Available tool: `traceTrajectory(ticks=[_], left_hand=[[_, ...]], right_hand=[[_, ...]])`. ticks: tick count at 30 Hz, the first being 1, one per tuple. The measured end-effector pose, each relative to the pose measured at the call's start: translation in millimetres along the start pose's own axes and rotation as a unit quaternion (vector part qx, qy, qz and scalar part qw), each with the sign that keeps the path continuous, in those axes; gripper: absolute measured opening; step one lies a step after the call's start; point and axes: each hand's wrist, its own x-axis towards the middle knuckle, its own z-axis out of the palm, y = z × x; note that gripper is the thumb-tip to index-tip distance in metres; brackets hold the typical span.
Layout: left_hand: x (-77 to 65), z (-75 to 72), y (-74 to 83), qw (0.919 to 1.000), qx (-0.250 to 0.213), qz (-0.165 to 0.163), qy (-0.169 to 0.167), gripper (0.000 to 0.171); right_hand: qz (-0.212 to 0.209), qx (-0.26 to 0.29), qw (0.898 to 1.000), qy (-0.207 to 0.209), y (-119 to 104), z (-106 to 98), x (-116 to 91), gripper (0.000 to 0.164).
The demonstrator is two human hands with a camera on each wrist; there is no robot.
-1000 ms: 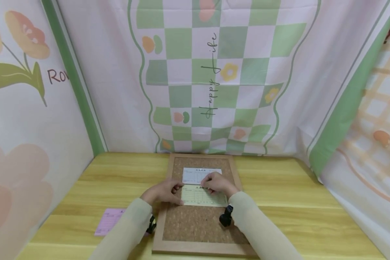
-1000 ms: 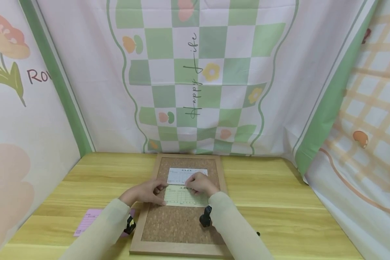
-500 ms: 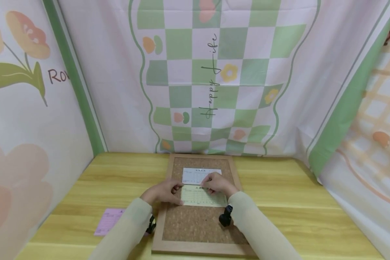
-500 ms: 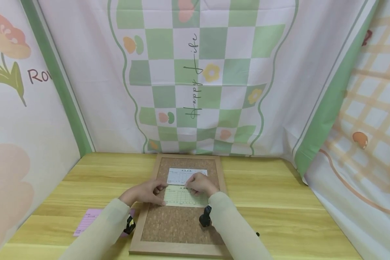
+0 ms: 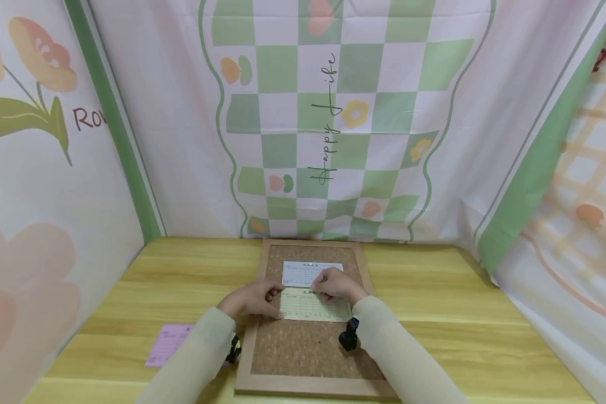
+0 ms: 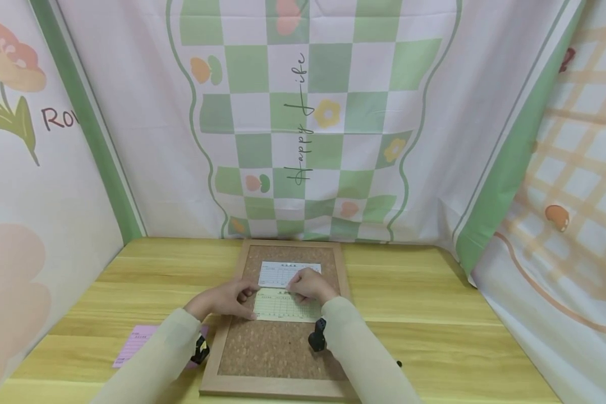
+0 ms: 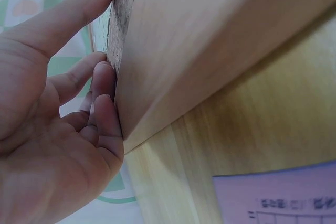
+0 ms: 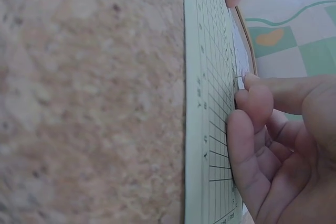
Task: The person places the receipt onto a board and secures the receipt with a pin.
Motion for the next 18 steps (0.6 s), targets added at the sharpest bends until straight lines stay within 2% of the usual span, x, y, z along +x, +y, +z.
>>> traceTrajectory(ticks=[18], left_hand=[[1.3,-0.2,-3.4,1.0000,-0.002,-0.001,0.003,0.066]], right_hand=[[-0.011,-0.051,0.999,0.011,-2.4,3.0,0.0,0.007]])
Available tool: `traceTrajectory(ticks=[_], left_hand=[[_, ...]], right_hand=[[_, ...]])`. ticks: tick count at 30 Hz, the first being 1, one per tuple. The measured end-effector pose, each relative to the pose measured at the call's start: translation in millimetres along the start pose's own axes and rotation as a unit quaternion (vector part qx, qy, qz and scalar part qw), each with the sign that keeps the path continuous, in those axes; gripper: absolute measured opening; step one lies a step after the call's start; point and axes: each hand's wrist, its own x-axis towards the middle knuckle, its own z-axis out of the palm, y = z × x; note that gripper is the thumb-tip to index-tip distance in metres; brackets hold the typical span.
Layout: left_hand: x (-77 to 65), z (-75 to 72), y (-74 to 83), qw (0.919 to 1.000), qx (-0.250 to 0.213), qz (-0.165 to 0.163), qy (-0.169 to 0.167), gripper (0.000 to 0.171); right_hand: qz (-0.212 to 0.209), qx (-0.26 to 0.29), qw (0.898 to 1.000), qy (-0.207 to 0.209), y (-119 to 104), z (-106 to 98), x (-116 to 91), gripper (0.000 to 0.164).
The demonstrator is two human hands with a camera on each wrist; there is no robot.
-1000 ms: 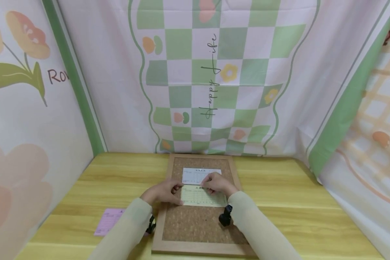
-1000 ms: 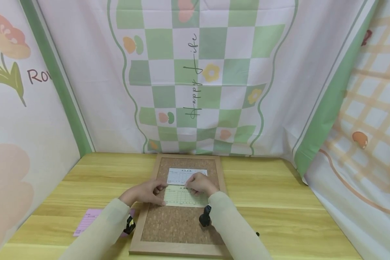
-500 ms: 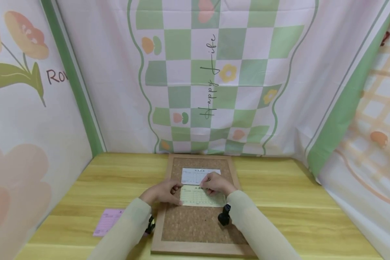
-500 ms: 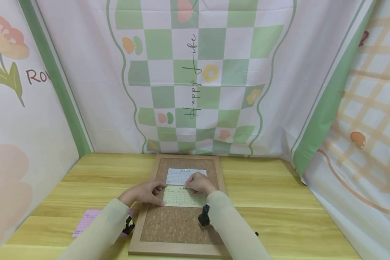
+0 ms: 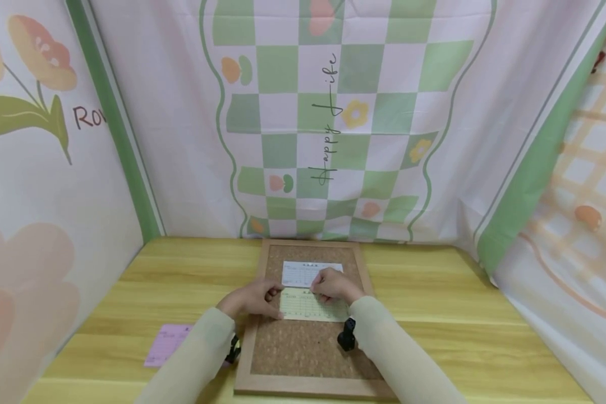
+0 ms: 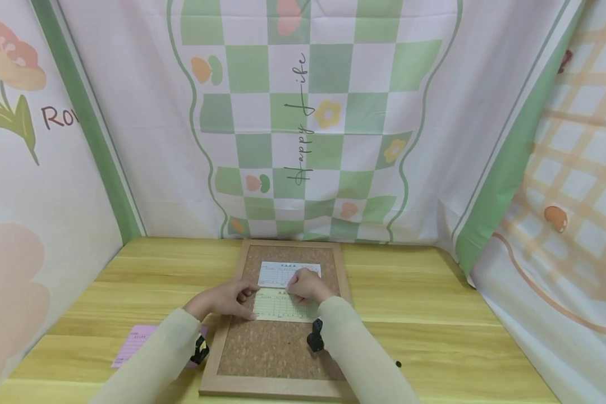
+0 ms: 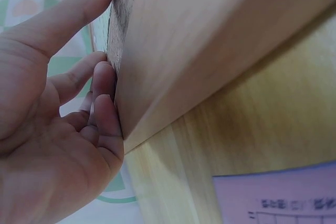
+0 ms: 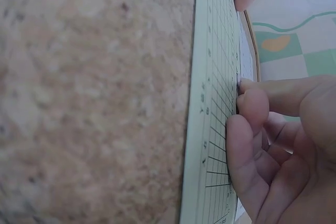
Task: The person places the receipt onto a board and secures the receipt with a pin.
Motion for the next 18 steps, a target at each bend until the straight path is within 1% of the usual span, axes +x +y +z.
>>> traceTrajectory(ticks=[11,18], left_hand=[[-0.2,-1.0,-0.1,0.9999,0.008,0.009,-0.002,0.066],[0.1,-0.9,-0.3,0.9999,0.007,0.008,-0.001,0.066]], right_hand=[[-0.005,0.018,1.000,-0.006,-0.2,-1.3,-0.9,0.007],[-0.003,0.009,1.000,-0.017,-2.4,-2.8,0.2,0.008]])
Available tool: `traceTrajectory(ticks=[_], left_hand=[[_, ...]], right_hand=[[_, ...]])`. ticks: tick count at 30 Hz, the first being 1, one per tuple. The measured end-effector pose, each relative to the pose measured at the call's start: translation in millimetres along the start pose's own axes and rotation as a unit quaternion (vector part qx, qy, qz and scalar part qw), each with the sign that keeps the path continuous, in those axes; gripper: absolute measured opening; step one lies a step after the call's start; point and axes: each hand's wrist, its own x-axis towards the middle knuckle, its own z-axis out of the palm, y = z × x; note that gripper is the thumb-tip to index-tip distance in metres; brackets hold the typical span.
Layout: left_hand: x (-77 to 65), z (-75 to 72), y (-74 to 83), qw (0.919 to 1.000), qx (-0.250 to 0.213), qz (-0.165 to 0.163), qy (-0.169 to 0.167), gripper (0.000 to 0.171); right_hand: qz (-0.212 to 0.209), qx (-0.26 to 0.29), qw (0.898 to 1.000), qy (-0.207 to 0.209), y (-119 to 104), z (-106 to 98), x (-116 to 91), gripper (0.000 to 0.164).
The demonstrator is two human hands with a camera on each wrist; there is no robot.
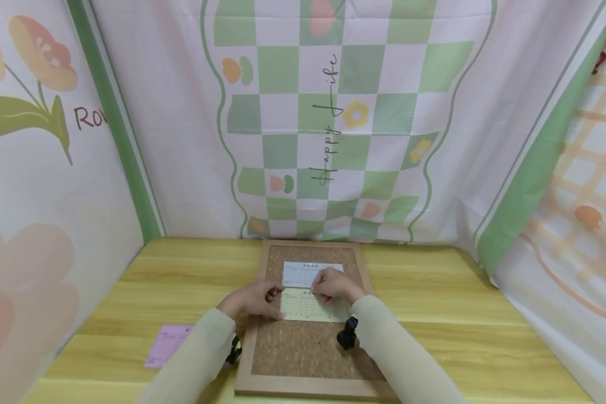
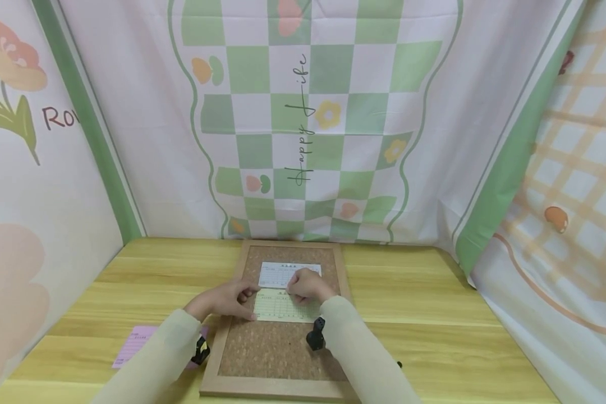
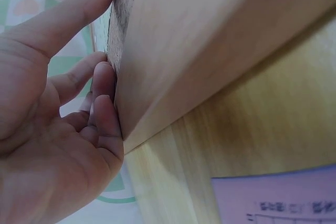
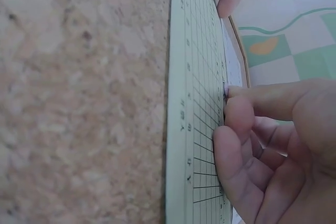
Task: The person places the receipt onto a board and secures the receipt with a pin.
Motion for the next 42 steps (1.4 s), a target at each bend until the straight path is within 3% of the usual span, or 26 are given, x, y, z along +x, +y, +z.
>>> traceTrajectory(ticks=[13,20,28,42], left_hand=[[-0.6,-2.0,0.2,1.0000,-0.002,-0.001,-0.002,0.068],[-2.4,-2.4,3.6,1.0000,0.004,0.003,-0.007,0.069],[-3.0,-1.5,2.3,0.9998,0.014,0.004,-0.012,0.069],[-2.6,-0.7,2.3,0.9999,0.006,0.001,-0.011,0.069]], right_hand=[[-0.018,-0.008,1.000,-0.022,-2.2,-17.3,-2.4,0.010],[-0.043,0.025,0.998,-0.037,0.7,-28.5,-8.4,0.015],[-0.061,-0.017,0.998,-0.030,12.1,-45.0,-19.8,0.022],[-0.068,-0.045,0.997,-0.011,44.5,-76.9,-42.2,0.034]])
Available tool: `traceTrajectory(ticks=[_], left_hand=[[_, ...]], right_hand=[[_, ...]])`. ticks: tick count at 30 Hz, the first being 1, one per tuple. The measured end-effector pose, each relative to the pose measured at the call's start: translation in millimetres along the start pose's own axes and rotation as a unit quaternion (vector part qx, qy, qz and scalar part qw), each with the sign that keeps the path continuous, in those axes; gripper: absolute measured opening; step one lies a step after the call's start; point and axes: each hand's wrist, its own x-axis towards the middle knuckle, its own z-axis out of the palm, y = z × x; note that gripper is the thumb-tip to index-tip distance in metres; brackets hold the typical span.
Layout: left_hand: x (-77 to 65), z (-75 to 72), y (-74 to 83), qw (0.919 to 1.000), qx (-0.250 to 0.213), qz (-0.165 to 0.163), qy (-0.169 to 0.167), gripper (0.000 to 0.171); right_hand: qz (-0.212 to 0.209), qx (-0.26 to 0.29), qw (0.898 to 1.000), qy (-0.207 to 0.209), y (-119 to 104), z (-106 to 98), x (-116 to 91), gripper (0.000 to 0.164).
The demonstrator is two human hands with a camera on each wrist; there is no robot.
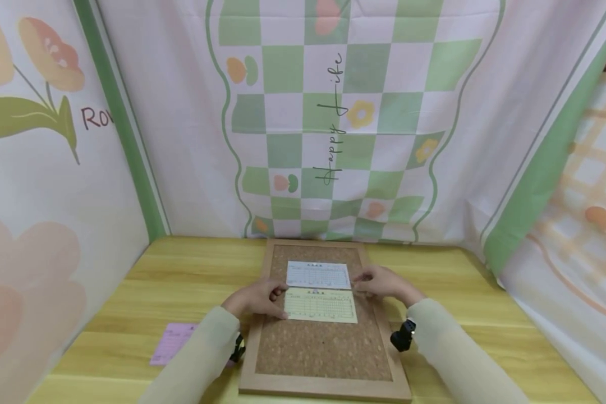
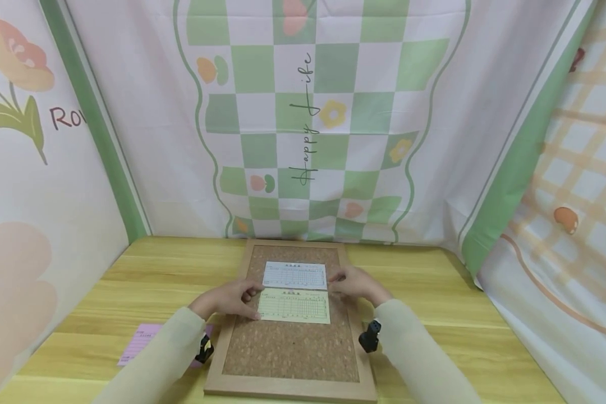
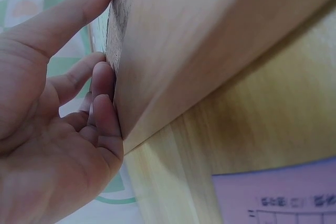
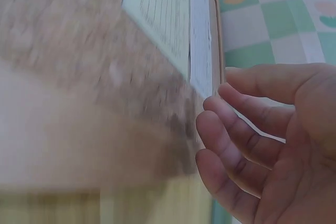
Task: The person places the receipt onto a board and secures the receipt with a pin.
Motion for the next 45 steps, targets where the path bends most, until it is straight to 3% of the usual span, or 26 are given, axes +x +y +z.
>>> traceTrajectory(ticks=[11,16,21,27,35,40,45], left_hand=[[-1.0,0.4,-0.1,1.0000,-0.006,-0.002,0.000,0.070],[-0.8,1.0,0.7,1.0000,-0.005,-0.003,0.004,0.069],[-0.2,0.8,-0.1,1.0000,-0.003,-0.004,0.005,0.068],[-1.7,-1.3,-0.8,0.9999,-0.001,0.009,-0.006,0.071],[-8.1,-10.6,-5.6,0.9974,-0.031,0.052,-0.038,0.076],[-15.3,-19.3,-12.8,0.9977,-0.019,0.061,-0.019,0.070],[-31.2,-32.8,-25.9,0.9991,0.015,0.040,-0.003,0.062]], right_hand=[[0.027,-0.005,1.000,-0.001,25.4,-16.8,-21.3,0.041],[0.006,-0.016,1.000,-0.012,35.5,-18.7,-28.0,0.048],[-0.044,-0.024,0.998,-0.036,42.7,-16.0,-30.3,0.057],[-0.063,-0.009,0.996,-0.055,49.5,-11.9,-30.6,0.060],[-0.074,-0.026,0.996,-0.051,50.5,-11.1,-31.1,0.059],[-0.068,-0.019,0.996,-0.053,50.7,-11.9,-32.2,0.060],[-0.067,-0.014,0.996,-0.054,51.1,-12.3,-31.4,0.060]])
